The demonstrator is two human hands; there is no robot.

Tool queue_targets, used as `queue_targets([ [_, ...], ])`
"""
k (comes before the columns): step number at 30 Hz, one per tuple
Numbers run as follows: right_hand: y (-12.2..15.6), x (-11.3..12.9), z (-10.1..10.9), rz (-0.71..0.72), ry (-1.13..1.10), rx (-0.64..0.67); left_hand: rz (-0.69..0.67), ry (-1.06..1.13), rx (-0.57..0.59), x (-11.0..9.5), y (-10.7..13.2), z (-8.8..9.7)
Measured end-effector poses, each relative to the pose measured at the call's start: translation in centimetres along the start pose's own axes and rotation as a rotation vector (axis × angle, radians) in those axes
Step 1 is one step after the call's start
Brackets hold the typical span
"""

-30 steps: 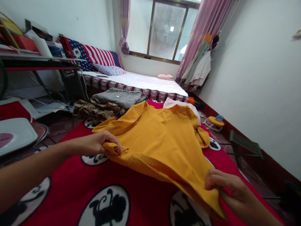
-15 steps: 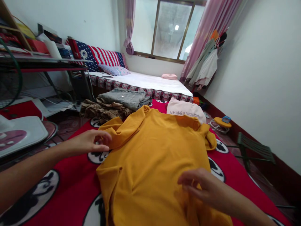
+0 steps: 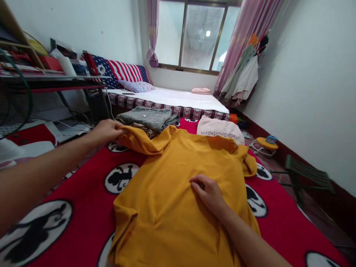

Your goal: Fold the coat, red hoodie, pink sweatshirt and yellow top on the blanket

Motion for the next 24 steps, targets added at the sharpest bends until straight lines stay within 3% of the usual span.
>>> queue_targets([
  [2,0.1,0.3,0.2,0.026,0.004,-0.008,-0.044,0.011,-0.183,-4.6,-2.2,2.8],
  [3,0.2,0.4,0.2,0.043,0.008,-0.011,-0.143,0.098,-0.331,-7.8,-2.4,4.1],
  [4,0.3,0.5,0.2,0.057,0.012,-0.014,-0.311,0.206,-0.352,-11.6,-2.3,4.0],
  [7,0.8,0.8,0.5,0.082,0.019,-0.033,-0.727,0.531,-0.223,-20.5,1.3,0.5],
  [8,1.0,0.9,0.6,0.092,0.019,-0.039,-0.803,0.543,-0.114,-22.3,3.1,-1.6],
  [10,1.4,1.2,0.7,0.125,0.018,-0.04,-0.85,0.443,0.102,-23.4,7.1,-6.5],
  [11,1.5,1.5,0.7,0.147,0.019,-0.032,-0.825,0.362,0.199,-22.6,8.9,-8.8],
  [13,1.6,1.9,0.5,0.185,0.026,-0.018,-0.682,0.201,0.329,-18.9,11.5,-12.3],
  [15,1.5,2.0,0.3,0.194,0.034,-0.014,-0.525,0.032,0.372,-13.9,13.1,-14.0],
  [17,1.1,1.9,0.3,0.187,0.054,-0.019,-0.378,-0.114,0.369,-9.1,14.0,-14.0],
  [19,0.1,1.9,0.4,0.178,0.115,-0.021,-0.244,-0.212,0.337,-5.1,14.5,-12.8],
  [22,-2.5,1.7,0.6,0.133,0.263,-0.028,-0.093,-0.271,0.291,-1.1,15.2,-10.6],
  [24,-4.9,1.2,0.5,0.068,0.387,-0.027,-0.012,-0.267,0.33,0.8,15.7,-9.8],
])
Point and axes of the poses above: each hand's wrist, its own y-axis away from the middle knuckle, its own z-axis out of the back of the hand, x = y × z, the point moved 9 cm from there along -y, towards the middle knuckle, and after that the axes turned 3 degrees about y, right-handed, at the moved point
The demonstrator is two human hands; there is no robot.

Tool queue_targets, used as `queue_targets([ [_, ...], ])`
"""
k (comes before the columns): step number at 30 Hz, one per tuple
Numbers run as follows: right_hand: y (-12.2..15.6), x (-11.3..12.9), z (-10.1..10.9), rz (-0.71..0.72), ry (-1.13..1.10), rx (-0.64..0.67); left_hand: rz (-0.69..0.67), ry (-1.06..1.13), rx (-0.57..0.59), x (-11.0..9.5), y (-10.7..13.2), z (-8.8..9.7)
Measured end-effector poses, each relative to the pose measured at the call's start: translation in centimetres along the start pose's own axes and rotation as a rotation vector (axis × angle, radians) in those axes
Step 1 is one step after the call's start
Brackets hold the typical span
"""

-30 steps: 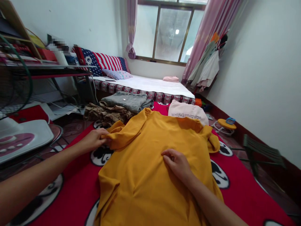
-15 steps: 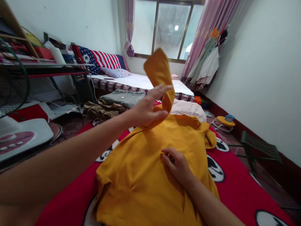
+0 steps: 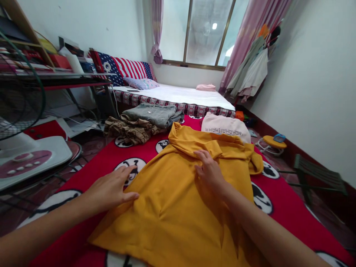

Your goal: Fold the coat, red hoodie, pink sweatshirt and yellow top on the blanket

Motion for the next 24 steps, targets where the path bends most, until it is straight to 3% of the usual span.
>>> queue_targets([
  [3,-3.5,-1.1,-0.9,-0.101,0.181,0.054,0.038,0.094,0.149,1.6,0.8,-1.2],
  [6,-6.1,-2.3,-1.8,-0.192,0.265,0.126,-0.003,0.205,0.252,1.8,1.1,-2.2],
  [9,-7.8,-3.1,-1.6,-0.231,0.299,0.175,-0.049,0.31,0.354,1.1,1.4,-2.2],
  [11,-8.8,-3.7,-0.5,-0.242,0.319,0.158,-0.095,0.386,0.376,-0.3,1.6,-0.9],
  [15,-10.9,-5.9,4.2,-0.346,0.124,-0.103,-0.185,0.474,0.357,-4.5,2.1,3.3],
  [17,-11.4,-7.8,5.8,-0.432,-0.173,-0.234,-0.248,0.483,0.339,-7.4,2.4,5.1],
  [19,-11.6,-9.8,6.0,-0.522,-0.483,-0.303,-0.314,0.465,0.311,-10.6,2.7,6.3],
  [22,-10.6,-12.2,5.6,-0.599,-0.697,-0.418,-0.398,0.412,0.292,-15.3,3.0,5.9],
  [24,-9.1,-13.5,5.3,-0.61,-0.669,-0.493,-0.46,0.392,0.35,-18.1,3.3,4.1],
])
Point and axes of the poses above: each hand's wrist, its own y-axis away from the middle knuckle, its own z-axis out of the back of the hand, x = y × z, the point moved 9 cm from there along -y, towards the middle knuckle, and after that the axes turned 3 degrees about y, right-handed, at the moved point
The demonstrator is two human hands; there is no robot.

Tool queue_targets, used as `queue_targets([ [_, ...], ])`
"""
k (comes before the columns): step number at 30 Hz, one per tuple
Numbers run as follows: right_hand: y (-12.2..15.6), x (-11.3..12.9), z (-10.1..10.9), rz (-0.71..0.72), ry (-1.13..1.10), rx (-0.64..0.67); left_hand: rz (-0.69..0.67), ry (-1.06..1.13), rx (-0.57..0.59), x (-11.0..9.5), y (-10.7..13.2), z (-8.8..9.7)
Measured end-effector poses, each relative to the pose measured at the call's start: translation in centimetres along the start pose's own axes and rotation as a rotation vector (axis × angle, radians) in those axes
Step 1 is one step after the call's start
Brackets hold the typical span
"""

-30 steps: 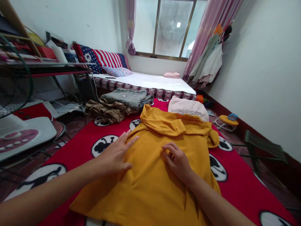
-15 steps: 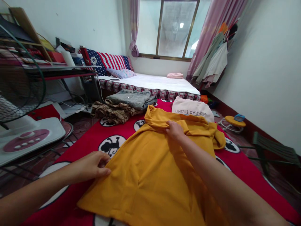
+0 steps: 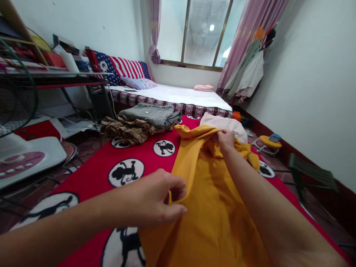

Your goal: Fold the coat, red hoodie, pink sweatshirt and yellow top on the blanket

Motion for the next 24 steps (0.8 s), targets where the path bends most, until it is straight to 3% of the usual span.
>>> queue_targets([
  [2,0.8,-1.9,1.3,0.026,0.052,-0.071,-0.025,0.006,0.205,-0.6,-1.4,-3.9],
  [4,1.9,-3.8,2.6,0.051,0.108,-0.144,-0.008,0.038,0.494,-0.4,-2.1,-8.2],
  [6,3.0,-5.3,3.6,0.074,0.151,-0.198,0.042,0.114,0.674,0.2,-3.0,-11.0],
  [7,3.5,-5.7,3.8,0.096,0.174,-0.212,0.05,0.141,0.645,0.5,-4.1,-11.3],
  [8,3.9,-5.8,4.0,0.129,0.206,-0.221,0.044,0.136,0.52,0.9,-5.7,-10.7],
  [11,4.9,-5.0,3.9,0.236,0.418,-0.247,-0.044,-0.049,-0.161,2.0,-10.1,-5.8],
  [13,5.2,-4.6,3.7,0.236,0.614,-0.253,-0.06,-0.186,-0.487,3.2,-11.2,-3.9],
  [15,5.3,-4.6,3.5,0.195,0.748,-0.235,-0.015,-0.264,-0.552,5.1,-12.3,-4.2],
  [18,5.4,-4.5,2.8,0.173,0.889,-0.165,0.036,-0.339,-0.474,7.3,-13.4,-5.8],
  [22,4.3,-4.0,2.0,0.216,1.148,-0.005,0.013,-0.39,-0.457,7.4,-13.2,-6.3],
  [24,3.0,-3.4,2.7,0.229,1.145,0.063,0.015,-0.398,-0.455,7.2,-13.1,-6.4],
])
Point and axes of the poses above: each hand's wrist, its own y-axis away from the middle knuckle, its own z-axis out of the back of the hand, x = y × z, the point moved 9 cm from there along -y, towards the middle knuckle, and after that the axes turned 3 degrees about y, right-handed, at the moved point
